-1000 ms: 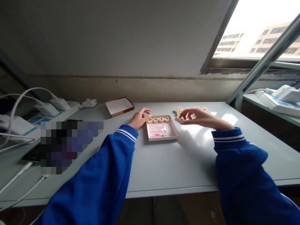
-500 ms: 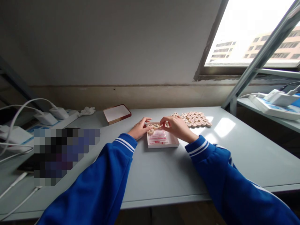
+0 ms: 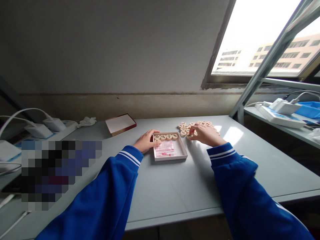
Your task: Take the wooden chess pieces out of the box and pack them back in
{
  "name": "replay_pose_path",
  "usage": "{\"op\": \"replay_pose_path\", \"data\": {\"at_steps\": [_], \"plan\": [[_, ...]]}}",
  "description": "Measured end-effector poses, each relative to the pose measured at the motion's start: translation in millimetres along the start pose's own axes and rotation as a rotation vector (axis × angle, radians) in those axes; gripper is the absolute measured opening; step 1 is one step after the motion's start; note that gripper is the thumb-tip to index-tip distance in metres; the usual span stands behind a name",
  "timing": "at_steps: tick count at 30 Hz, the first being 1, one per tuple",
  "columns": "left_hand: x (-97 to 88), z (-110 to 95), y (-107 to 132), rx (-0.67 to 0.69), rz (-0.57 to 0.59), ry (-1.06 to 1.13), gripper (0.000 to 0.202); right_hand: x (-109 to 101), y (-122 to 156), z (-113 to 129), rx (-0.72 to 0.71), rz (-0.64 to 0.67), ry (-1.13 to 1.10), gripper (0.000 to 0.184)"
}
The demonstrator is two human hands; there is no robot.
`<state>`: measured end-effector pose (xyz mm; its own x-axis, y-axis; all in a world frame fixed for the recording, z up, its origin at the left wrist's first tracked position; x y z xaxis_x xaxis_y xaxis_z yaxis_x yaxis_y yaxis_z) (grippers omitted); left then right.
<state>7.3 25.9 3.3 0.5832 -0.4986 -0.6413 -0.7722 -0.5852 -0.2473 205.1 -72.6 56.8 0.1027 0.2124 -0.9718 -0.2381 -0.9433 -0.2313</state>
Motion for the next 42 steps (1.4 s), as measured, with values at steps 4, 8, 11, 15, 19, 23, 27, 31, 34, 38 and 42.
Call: {"op": "replay_pose_path", "data": {"at_steps": [4, 8, 11, 15, 19, 23, 27, 31, 34, 38, 42], "plan": [[0.5, 1, 0, -0.007, -0.002, 0.016, 0.050, 5, -2, -5, 0.004, 0.022, -0.010, 0.014], [0.3, 2, 1, -0.017, -0.011, 0.023, 0.052, 13, -4, -6, 0.009, 0.109, -0.034, 0.019], [-0.5, 2, 2, -0.015, -0.017, 0.012, 0.056, 16, -7, -6, -0.015, 0.089, -0.039, 0.022], [-1.2, 1, 1, -0.015, -0.020, -0.007, 0.045, 14, -9, -8, -0.063, 0.057, -0.137, 0.018], [-1.0, 0, 0, -0.009, -0.019, -0.017, 0.034, -1, -6, -8, -0.014, 0.099, -0.372, 0.023], [-1.0, -3, 0, 0.004, -0.024, -0.010, 0.033, -15, 2, 25, -0.159, 0.121, -0.702, 0.028], [-1.1, -5, 0, -0.002, -0.018, -0.014, 0.033, -4, 7, 67, -0.377, 0.085, -0.722, 0.022], [-1.3, -4, 0, 0.001, -0.025, -0.027, 0.033, 12, 11, 85, -0.468, 0.044, -0.639, 0.013], [-0.8, -4, 0, 0.011, -0.033, -0.064, 0.031, 14, 14, 88, -0.491, 0.002, -0.580, 0.010], [0.8, -9, 1, -0.031, -0.058, -0.166, 0.032, 7, 13, 87, -0.459, -0.066, -0.423, 0.007], [2.8, -16, 4, -0.098, -0.064, -0.336, 0.036, -5, 6, 64, -0.320, -0.194, -0.294, 0.015]]}}
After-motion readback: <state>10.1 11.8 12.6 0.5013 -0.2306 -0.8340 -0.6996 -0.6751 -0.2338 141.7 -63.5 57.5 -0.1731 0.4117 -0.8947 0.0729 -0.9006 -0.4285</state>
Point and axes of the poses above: each hand's wrist, its own y-axis away from the middle knuckle, its own x-axis out of the palm, z = x × y, the point moved 5 cm from there along -y, towards the middle knuckle, and after that the axes turned 9 degrees about x, right-handed, at the moved point
